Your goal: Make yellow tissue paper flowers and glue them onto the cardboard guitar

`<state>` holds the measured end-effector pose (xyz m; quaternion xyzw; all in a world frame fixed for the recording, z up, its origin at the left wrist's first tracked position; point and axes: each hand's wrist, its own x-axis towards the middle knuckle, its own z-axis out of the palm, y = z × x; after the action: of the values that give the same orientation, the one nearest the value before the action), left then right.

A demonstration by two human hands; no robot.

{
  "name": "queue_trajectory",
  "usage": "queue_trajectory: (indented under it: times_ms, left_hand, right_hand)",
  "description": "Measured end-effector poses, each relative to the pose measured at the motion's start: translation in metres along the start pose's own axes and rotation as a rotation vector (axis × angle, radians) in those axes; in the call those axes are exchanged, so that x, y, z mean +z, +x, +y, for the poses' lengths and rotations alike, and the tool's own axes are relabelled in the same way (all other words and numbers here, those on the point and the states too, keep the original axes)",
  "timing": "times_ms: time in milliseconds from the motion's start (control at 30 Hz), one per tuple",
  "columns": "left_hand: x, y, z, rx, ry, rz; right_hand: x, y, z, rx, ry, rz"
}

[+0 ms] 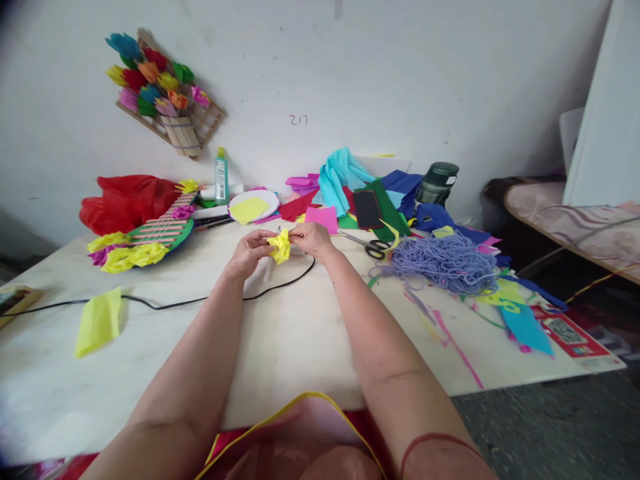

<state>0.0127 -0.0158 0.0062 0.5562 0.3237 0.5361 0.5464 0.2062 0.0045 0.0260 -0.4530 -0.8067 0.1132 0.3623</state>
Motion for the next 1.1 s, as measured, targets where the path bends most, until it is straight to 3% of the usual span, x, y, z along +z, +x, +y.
queue_trajectory:
  times_ms: [233, 567, 867, 1100]
  left_hand:
    - [-0.0025, 0.0005, -0.0021, 0.016, 0.018, 0.012]
    - [-0.0009, 0.0015, -0.0029, 0.024, 0.02, 0.02]
    - [0.002, 0.0007, -0.0006, 0.023, 0.034, 0.047]
    - [0.0016, 0.0012, -0.0021, 0.035, 0.04, 0.051]
  right_hand:
    - [-0.0058, -0.0028, -0.0087, 0.047, -0.139, -0.03]
    - [0.0022, 0.0007, -0.0026, -0.058, 0.007, 0.017]
    - [-0.0034, -0.0048, -0.0077, 0.033, -0.205, -0.019]
    - [0.0019, -0.0011, -0.0059, -0.044, -0.093, 0.005]
